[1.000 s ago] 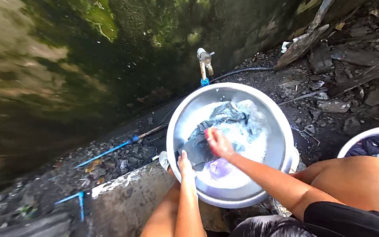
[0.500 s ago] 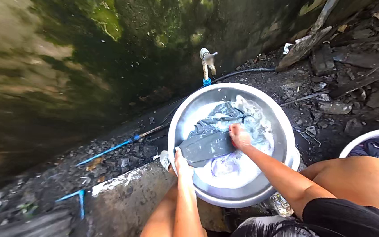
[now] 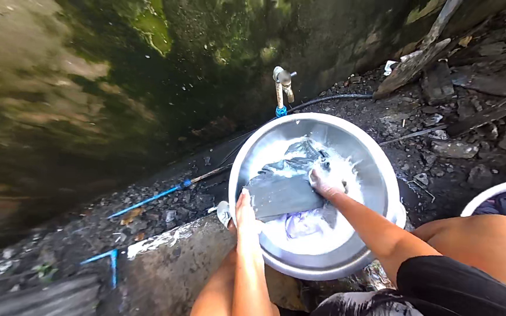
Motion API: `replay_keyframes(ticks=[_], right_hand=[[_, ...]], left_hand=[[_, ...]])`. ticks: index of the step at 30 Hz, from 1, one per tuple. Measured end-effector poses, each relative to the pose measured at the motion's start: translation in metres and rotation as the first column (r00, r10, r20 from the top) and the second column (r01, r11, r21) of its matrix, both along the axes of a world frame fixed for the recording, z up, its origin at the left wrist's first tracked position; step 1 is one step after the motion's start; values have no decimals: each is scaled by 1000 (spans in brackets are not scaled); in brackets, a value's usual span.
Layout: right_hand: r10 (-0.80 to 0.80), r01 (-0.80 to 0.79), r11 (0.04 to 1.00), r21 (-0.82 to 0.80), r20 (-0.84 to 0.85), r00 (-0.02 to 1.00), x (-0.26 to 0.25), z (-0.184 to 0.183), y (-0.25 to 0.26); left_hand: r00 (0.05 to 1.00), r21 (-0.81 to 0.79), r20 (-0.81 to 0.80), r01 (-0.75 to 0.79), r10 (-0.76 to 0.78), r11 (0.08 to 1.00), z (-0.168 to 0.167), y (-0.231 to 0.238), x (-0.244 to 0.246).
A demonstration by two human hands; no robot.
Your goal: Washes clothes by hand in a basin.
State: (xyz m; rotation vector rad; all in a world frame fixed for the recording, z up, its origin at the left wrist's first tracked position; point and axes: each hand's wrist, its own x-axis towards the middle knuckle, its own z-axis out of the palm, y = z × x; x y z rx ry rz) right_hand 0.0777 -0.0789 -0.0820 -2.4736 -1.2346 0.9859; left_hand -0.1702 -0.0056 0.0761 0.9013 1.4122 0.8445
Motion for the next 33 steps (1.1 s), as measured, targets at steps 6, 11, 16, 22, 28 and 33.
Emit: replay_keyframes(ticks=[6, 11, 16, 22, 28, 33], right_hand=[[15, -13, 1000, -25, 55, 998, 12, 34, -15], [346, -328, 926, -187, 68, 936, 6, 8, -55], [275, -256, 956, -141, 137, 952, -12, 5, -94], [-136, 141, 989, 38, -113, 984, 21, 72, -75], [-11, 118, 889, 443, -237, 971, 74, 190, -68], [134, 18, 851, 525, -249, 959, 104, 279, -59]], left_hand=[[939, -34, -334, 74, -81, 997, -79, 2, -22], [327, -488, -643, 522, -692, 700, -103, -33, 3], [846, -42, -276, 463, -456, 885, -26, -22, -2], [828, 316, -477, 475, -296, 821, 54, -31, -7], [871, 567, -491, 333, -16, 753, 116, -32, -29], [938, 683, -330, 160, 106, 713, 173, -34, -30]])
